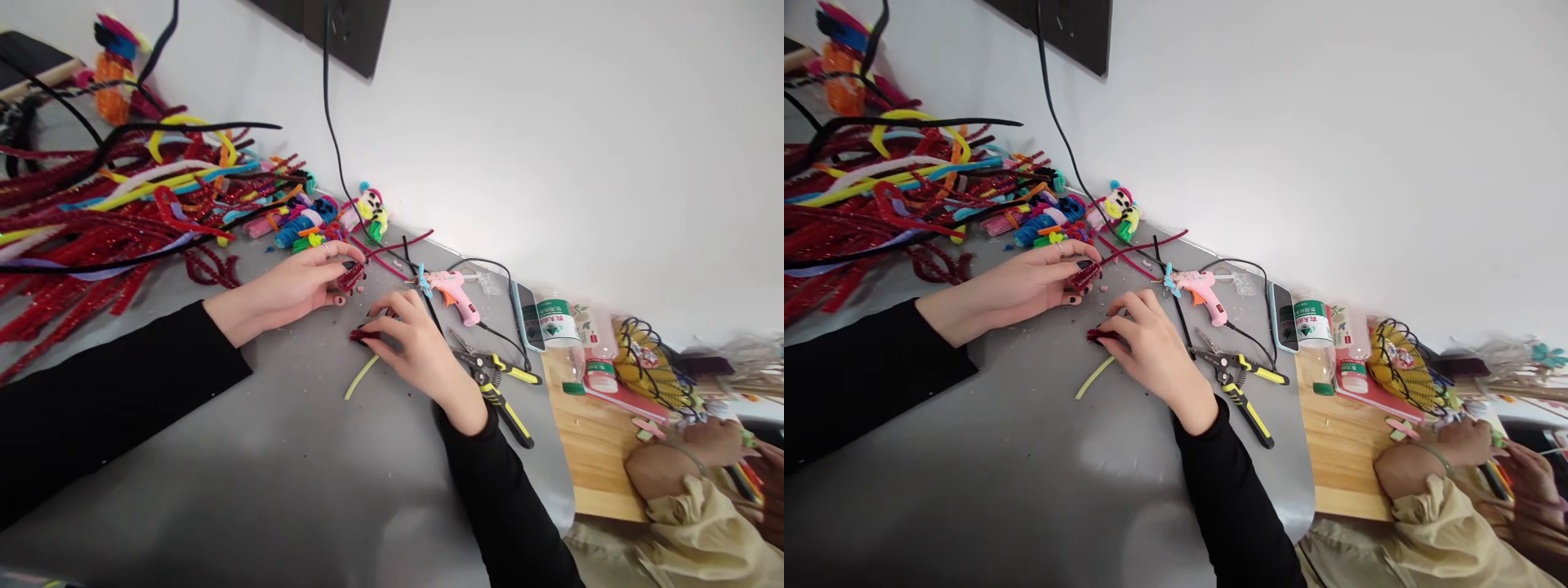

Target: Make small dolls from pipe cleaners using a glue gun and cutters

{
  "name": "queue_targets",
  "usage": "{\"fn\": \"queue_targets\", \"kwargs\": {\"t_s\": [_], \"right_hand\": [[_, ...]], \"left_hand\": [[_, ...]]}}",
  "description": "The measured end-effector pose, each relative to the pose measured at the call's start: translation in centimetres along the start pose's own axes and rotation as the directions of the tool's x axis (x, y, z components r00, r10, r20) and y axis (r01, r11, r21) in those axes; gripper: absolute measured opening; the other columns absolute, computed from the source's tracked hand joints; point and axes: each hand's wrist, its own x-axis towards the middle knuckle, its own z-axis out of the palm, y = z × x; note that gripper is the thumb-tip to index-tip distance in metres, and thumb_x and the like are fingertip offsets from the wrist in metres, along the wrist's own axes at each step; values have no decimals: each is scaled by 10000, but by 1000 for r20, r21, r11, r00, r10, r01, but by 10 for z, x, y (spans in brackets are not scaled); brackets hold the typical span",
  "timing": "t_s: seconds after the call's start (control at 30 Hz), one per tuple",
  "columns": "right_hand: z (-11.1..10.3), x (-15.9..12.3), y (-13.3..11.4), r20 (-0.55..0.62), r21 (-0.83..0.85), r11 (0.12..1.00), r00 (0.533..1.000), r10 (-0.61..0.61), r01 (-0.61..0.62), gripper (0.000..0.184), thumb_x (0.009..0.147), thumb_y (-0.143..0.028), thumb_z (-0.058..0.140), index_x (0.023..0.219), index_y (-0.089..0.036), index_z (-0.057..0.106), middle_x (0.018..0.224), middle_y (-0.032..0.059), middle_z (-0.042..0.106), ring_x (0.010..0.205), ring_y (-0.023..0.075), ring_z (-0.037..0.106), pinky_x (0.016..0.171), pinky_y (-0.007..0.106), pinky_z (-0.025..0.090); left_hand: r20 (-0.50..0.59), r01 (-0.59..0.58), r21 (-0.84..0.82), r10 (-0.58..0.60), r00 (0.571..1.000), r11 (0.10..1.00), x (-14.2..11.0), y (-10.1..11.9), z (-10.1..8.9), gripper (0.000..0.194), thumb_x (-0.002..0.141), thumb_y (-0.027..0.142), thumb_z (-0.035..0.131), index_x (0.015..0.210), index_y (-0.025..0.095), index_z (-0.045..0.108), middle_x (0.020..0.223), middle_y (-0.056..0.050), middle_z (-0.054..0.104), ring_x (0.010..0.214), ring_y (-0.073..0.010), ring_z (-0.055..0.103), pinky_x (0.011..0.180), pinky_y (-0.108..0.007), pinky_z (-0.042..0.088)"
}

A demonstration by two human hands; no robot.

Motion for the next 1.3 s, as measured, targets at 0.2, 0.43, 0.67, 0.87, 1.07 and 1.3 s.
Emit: {"fn": "queue_targets", "kwargs": {"t_s": [0.2, 0.43, 0.67, 0.87, 1.07, 1.3], "right_hand": [[-2, 0, 7, -114, 152, 980, 983, 146, -128, 95, 1026, -193, 624, 988, -236, 699, 1013, 64, 754, 972, 231, 655, 892, 389, 543], [1, 3, 6, -198, 358, 861, 872, 448, -361, 56, 938, -250, 666, 952, -240, 719, 954, 35, 769, 776, 176, 619, 743, 338, 524], [-1, 4, 12, -81, 765, 551, 797, 598, -335, 286, 859, -389, 803, 1116, -264, 781, 1106, 52, 782, 905, 190, 692, 729, 322, 588], [-1, 5, 17, 6, 911, 317, 775, 632, -265, 354, 730, -474, 940, 978, -261, 805, 1148, 39, 793, 813, 156, 679, 702, 314, 607], [0, 6, 15, -96, 885, 409, 770, 630, -224, 302, 738, -459, 941, 946, -281, 815, 1016, 24, 784, 833, 170, 684, 648, 292, 570], [-4, 6, 12, -105, 883, 419, 780, 616, -213, 343, 791, -528, 900, 1009, -297, 771, 924, 10, 784, 752, 183, 703, 727, 364, 607]], "left_hand": [[-35, 45, -64, -47, 998, 997, 1, -1, 1, 195, 963, 46, 561, 954, 153, 724, 856, -40, 672, 734, -135, 629, 696, -262, 532], [4, 46, -135, -46, 999, 990, 5, -4, -4, 138, 931, 82, 671, 913, 166, 779, 902, -49, 716, 805, -143, 648, 767, -279, 573], [28, 56, -132, -52, 998, 990, 1, -4, -4, 99, 962, 90, 699, 985, 166, 757, 910, -33, 718, 845, -145, 665, 801, -283, 584], [80, 2, -68, 3, 997, 998, 4, -7, -8, 124, 842, 132, 811, 952, 172, 769, 918, -35, 687, 828, -162, 673, 784, -317, 620], [122, -33, -33, 37, 992, 999, 5, -8, -12, 222, 776, 183, 892, 967, 200, 782, 958, -29, 677, 834, -162, 660, 769, -320, 613], [147, -71, 2, 70, 987, 997, 5, -9, -12, 219, 777, 203, 880, 974, 201, 783, 995, -51, 702, 843, -178, 659, 786, -343, 609]]}}
